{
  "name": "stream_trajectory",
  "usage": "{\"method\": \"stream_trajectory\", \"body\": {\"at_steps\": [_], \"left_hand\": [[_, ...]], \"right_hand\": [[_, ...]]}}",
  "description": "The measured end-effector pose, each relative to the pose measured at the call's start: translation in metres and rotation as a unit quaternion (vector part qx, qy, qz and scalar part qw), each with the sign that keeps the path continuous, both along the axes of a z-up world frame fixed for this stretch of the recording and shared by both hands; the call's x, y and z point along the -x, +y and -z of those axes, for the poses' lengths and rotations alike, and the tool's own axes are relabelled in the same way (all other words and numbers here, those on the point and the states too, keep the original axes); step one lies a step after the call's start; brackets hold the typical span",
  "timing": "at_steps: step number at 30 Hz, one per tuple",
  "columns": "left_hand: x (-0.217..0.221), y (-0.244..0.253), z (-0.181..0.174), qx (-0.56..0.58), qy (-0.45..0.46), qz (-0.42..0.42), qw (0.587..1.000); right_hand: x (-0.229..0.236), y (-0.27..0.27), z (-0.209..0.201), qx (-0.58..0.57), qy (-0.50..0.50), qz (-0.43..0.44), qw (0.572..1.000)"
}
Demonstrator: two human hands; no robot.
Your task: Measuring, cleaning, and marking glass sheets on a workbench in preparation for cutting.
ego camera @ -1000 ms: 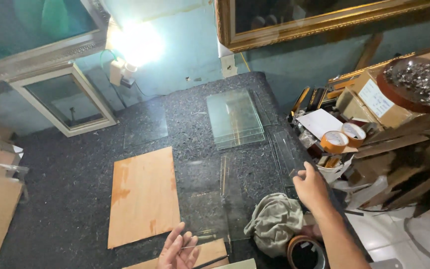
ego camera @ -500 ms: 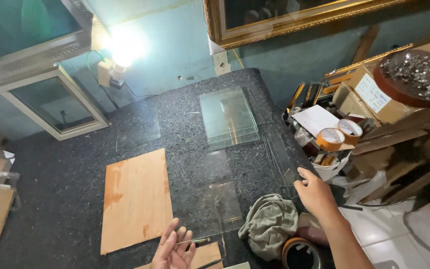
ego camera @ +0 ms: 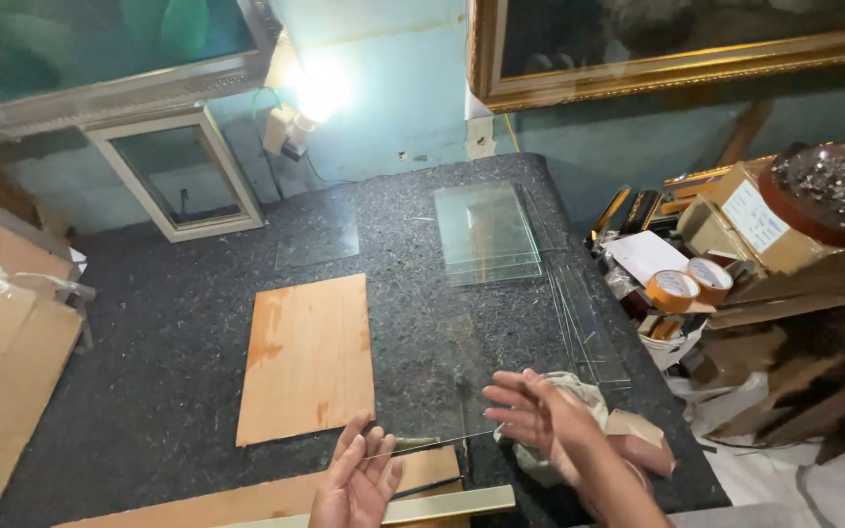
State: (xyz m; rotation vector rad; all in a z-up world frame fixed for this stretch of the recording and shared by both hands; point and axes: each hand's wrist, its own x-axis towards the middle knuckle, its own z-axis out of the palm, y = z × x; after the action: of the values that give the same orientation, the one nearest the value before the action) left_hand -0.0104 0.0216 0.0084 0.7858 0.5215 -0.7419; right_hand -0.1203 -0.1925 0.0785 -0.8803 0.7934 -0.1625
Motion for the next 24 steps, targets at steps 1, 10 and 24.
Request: {"method": "stream_trajectory", "body": {"at_steps": [1, 10, 24], "left_hand": [[0.001, 0.004, 0.003, 0.002, 0.002, -0.003, 1.000], [0.006, 0.053, -0.018, 0.022, -0.033, 0.000, 0.999], [-0.044, 0.129, -0.058, -0.040, -0.092, 0.113, 0.989]], "right_hand": [[0.001, 0.014, 0.005, 0.002, 0.002, -0.003, 1.000], [-0.007, 0.127, -0.023, -0.124, -0.004, 0.021, 0.992], [-0.055, 0.186, 0.020, -0.086, 0.006, 0.073, 0.994]]}}
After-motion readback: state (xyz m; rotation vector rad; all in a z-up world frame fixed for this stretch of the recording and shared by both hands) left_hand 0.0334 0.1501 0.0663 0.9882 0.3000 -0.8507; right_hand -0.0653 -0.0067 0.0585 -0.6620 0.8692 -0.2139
